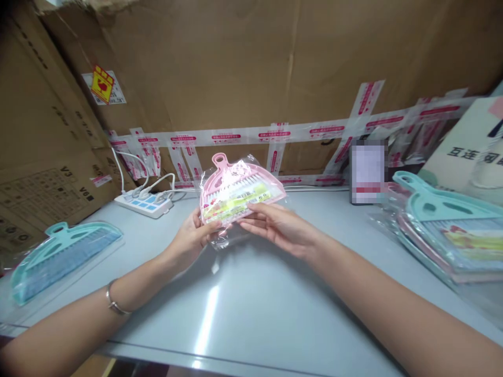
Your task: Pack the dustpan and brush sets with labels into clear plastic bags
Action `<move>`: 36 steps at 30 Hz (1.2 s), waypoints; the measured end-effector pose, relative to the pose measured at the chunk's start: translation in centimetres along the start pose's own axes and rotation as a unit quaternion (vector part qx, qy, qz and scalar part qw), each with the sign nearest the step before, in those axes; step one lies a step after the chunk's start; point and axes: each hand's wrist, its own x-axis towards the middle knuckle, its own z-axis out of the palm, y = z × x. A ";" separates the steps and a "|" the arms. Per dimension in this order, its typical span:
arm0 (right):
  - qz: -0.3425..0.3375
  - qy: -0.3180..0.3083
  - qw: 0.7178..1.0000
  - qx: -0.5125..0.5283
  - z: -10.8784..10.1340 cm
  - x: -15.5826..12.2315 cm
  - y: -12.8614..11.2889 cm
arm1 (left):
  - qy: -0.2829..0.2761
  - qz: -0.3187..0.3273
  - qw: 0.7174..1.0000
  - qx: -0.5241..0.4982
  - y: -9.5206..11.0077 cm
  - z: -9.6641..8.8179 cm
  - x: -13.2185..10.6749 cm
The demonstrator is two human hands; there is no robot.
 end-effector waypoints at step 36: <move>-0.073 0.037 0.997 -0.008 -2.3 -0.3 1.0 | -0.051 0.288 0.895 0.336 0.8 -2.7 0.9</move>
